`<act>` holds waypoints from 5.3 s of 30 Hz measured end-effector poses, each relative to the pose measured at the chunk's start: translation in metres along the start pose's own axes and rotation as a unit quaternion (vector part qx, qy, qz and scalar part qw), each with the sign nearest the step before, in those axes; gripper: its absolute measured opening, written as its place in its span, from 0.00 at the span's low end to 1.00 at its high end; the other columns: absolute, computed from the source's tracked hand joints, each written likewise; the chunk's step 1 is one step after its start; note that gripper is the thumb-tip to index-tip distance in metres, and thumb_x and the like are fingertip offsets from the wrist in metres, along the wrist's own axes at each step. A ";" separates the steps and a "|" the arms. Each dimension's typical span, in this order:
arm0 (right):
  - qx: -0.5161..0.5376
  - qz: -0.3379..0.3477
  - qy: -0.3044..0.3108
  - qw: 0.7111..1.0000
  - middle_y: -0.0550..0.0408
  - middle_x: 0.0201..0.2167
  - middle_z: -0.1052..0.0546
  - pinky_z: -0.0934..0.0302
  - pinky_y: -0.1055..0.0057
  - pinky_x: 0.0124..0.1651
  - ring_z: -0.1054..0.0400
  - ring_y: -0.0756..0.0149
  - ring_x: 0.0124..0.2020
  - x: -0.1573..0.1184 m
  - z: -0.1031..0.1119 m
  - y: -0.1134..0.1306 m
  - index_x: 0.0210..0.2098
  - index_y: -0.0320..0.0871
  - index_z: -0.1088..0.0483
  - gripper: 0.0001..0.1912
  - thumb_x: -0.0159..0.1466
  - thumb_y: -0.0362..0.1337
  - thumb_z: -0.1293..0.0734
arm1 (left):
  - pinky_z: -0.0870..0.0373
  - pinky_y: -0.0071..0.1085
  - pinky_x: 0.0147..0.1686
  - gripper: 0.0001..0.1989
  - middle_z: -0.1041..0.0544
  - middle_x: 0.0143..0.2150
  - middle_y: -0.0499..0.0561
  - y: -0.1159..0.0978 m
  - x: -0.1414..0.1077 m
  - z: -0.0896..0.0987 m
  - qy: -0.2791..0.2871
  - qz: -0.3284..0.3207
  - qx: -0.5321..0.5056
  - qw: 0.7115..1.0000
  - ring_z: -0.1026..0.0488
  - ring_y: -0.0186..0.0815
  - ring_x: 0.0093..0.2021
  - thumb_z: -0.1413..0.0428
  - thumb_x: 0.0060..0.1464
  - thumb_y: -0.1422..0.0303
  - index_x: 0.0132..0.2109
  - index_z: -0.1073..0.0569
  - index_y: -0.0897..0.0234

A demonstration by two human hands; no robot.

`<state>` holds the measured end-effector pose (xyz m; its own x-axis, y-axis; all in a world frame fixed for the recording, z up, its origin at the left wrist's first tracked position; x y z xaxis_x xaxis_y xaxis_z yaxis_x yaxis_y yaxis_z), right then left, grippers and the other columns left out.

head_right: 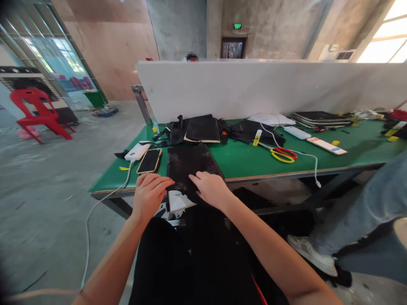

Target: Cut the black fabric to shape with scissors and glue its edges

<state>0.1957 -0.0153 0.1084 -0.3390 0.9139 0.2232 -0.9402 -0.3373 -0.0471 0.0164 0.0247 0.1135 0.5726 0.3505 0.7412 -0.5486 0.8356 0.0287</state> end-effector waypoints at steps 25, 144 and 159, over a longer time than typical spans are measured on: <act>-0.098 -0.073 -0.076 0.990 0.48 0.38 0.31 0.50 0.64 0.44 0.40 0.60 0.41 -0.040 -0.020 -0.048 0.58 0.39 0.44 0.23 0.63 0.27 0.45 | 0.38 0.36 0.47 0.14 0.22 0.38 0.47 -0.016 0.018 0.003 -0.060 0.011 -0.040 0.997 0.27 0.31 0.38 0.52 0.54 0.78 0.41 0.26 0.59; 0.004 0.022 -0.132 0.991 0.53 0.36 0.30 0.42 0.70 0.34 0.37 0.64 0.37 0.023 -0.013 0.059 0.47 0.41 0.36 0.15 0.60 0.36 0.36 | 0.44 0.44 0.55 0.11 0.26 0.45 0.53 0.018 -0.029 -0.020 0.006 0.088 -0.002 0.996 0.33 0.41 0.49 0.50 0.54 0.74 0.43 0.28 0.60; 0.247 -0.230 -0.351 0.873 0.53 0.28 0.25 0.41 0.73 0.33 0.33 0.68 0.29 0.014 0.063 -0.072 0.38 0.37 0.28 0.18 0.64 0.43 0.44 | 0.29 0.38 0.41 0.20 0.25 0.43 0.58 0.027 -0.120 -0.063 -0.010 0.635 -0.389 0.667 0.26 0.41 0.42 0.46 0.51 0.56 0.46 0.32 0.66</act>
<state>0.2603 0.0079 0.1760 0.3381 0.6728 0.6581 -0.7847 -0.1846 0.5918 -0.0290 0.0315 -0.0169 -0.0658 0.9857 -0.1552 -0.0965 -0.1611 -0.9822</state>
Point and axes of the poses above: each hand's wrist, its own x-axis towards the middle knuckle, its own z-axis out of the back of the hand, y = z × x, the point moved 4 cm from there along x, towards the middle knuckle
